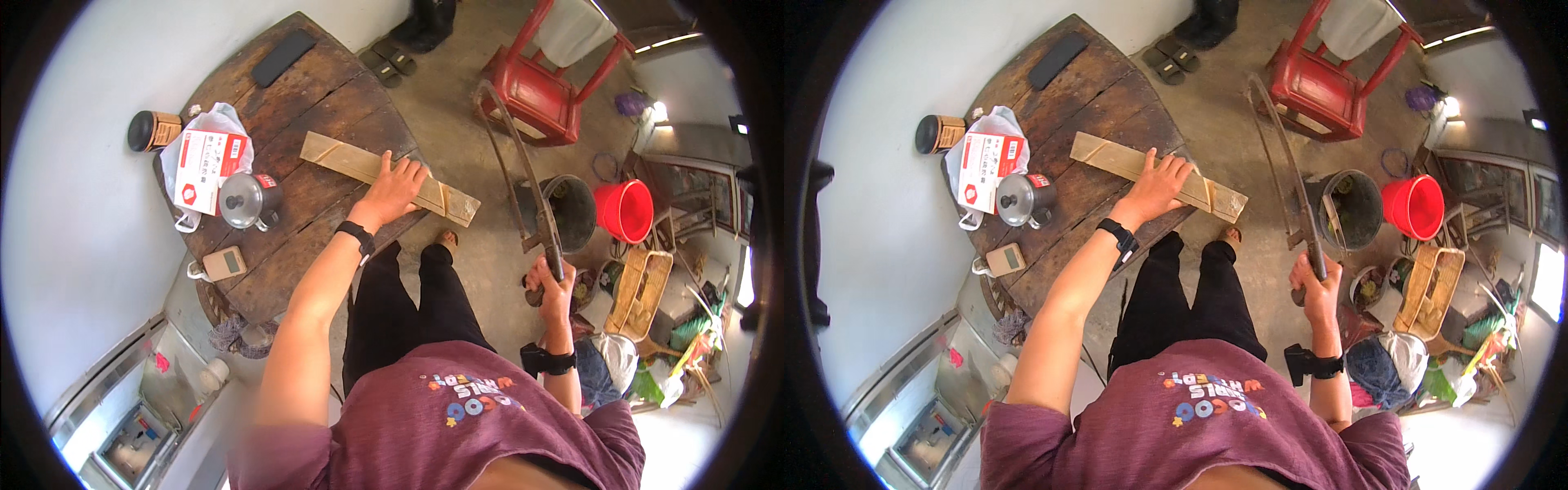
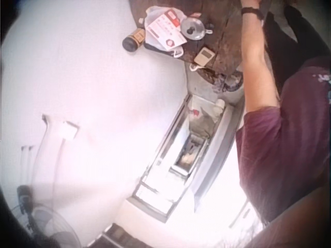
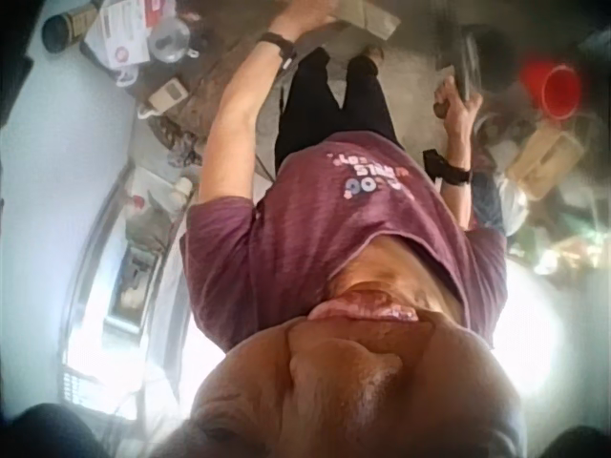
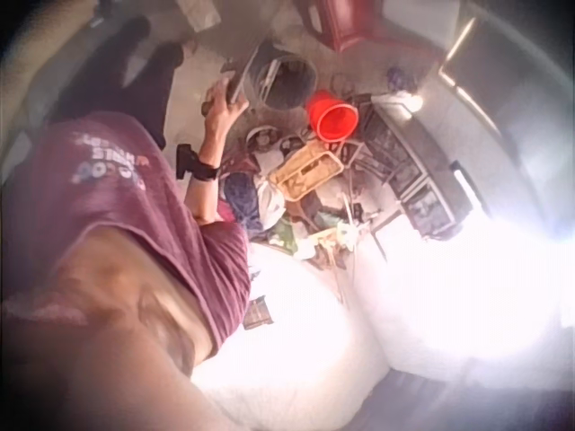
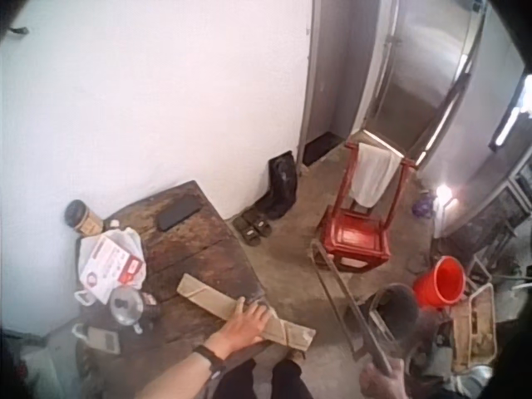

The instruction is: The person uses a hand saw to cut a long wooden plank placed on a wooden table. They hold the plank with one hand and saw with the other, making several cuts along the length of the plank.

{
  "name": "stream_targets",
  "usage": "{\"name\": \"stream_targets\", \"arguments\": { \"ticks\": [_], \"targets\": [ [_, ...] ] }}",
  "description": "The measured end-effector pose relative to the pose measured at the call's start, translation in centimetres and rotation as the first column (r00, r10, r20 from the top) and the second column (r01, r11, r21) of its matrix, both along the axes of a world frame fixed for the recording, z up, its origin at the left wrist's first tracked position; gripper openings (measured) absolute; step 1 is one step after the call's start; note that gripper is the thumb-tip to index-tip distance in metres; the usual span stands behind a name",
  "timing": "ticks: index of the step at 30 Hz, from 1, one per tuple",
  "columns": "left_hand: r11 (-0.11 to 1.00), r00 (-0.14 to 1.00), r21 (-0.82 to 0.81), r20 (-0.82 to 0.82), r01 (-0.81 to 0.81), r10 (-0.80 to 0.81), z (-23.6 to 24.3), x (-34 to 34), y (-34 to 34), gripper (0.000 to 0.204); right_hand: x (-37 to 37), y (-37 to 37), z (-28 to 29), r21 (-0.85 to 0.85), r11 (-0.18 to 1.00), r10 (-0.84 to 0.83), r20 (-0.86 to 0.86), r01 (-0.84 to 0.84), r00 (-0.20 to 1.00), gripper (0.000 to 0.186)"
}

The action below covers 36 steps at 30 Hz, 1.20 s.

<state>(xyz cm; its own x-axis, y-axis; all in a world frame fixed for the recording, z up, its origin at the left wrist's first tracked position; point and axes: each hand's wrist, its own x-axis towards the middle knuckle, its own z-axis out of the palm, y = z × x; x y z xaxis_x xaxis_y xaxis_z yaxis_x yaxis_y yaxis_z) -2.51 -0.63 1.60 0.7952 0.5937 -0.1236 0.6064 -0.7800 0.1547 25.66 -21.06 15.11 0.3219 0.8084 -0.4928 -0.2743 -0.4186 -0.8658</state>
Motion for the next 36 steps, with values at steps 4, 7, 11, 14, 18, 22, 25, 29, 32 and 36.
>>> {"name": "stream_targets", "arguments": {
  "ticks": [4, 7, 11, 14, 18, 22, 25, 29, 32, 36],
  "targets": [
    [0.997, 0.997, -0.023, -0.008, -0.077, 0.077, 0.8, -0.1, -0.6, 0.091, 2.0, 0.6, -0.5, 0.011, 1.000, 0.018, -0.011, -0.018, 1.000, 0.024],
    [0.994, 0.993, -0.017, -0.052, -0.107, 0.106, 1.4, -0.9, -0.4, 0.094, 2.3, 1.0, -0.9, 0.017, 1.000, 0.015, -0.025, -0.015, 1.000, 0.023],
    [0.985, 0.987, -0.070, -0.056, -0.156, 0.152, 1.8, -2.8, 0.2, 0.098, 1.7, 1.1, -1.2, 0.015, 1.000, 0.001, -0.069, 0.000, 0.998, 0.022],
    [0.979, 0.981, -0.092, -0.086, -0.181, 0.173, 1.7, -4.4, 0.6, 0.092, 1.0, 1.1, -1.2, 0.014, 1.000, -0.014, -0.062, 0.014, 0.998, 0.021],
    [0.996, 0.990, 0.005, -0.110, -0.094, 0.094, 1.1, -4.6, 1.4, 0.076, 0.0, 1.4, -0.8, 0.007, 1.000, -0.025, -0.063, 0.026, 0.998, 0.021],
    [0.996, 0.994, -0.077, -0.096, -0.053, 0.045, 0.4, -4.4, 1.9, 0.073, -1.2, 2.1, -0.4, -0.005, 0.999, -0.042, -0.039, 0.042, 0.998, 0.022],
    [0.997, 0.996, 0.013, -0.045, 0.072, -0.071, -0.1, -5.0, 1.9, 0.061, -2.0, 2.6, -0.1, 0.004, 0.998, -0.060, -0.039, 0.061, 0.997, 0.023],
    [0.960, 0.961, 0.044, 0.016, 0.276, -0.277, -0.3, -5.4, 1.9, 0.044, -2.6, 3.1, 0.1, 0.025, 0.996, -0.088, -0.046, 0.089, 0.995, 0.023],
    [0.909, 0.912, 0.111, 0.042, 0.402, -0.409, -0.1, -5.3, 2.5, 0.032, -2.8, 3.2, -0.1, 0.033, 0.992, -0.118, -0.049, 0.120, 0.992, 0.024],
    [0.842, 0.840, 0.005, 0.076, 0.539, -0.538, 0.9, -5.3, 4.4, 0.031, -2.8, 3.0, -0.4, 0.027, 0.988, -0.150, -0.087, 0.153, 0.985, 0.025]
  ]
}}
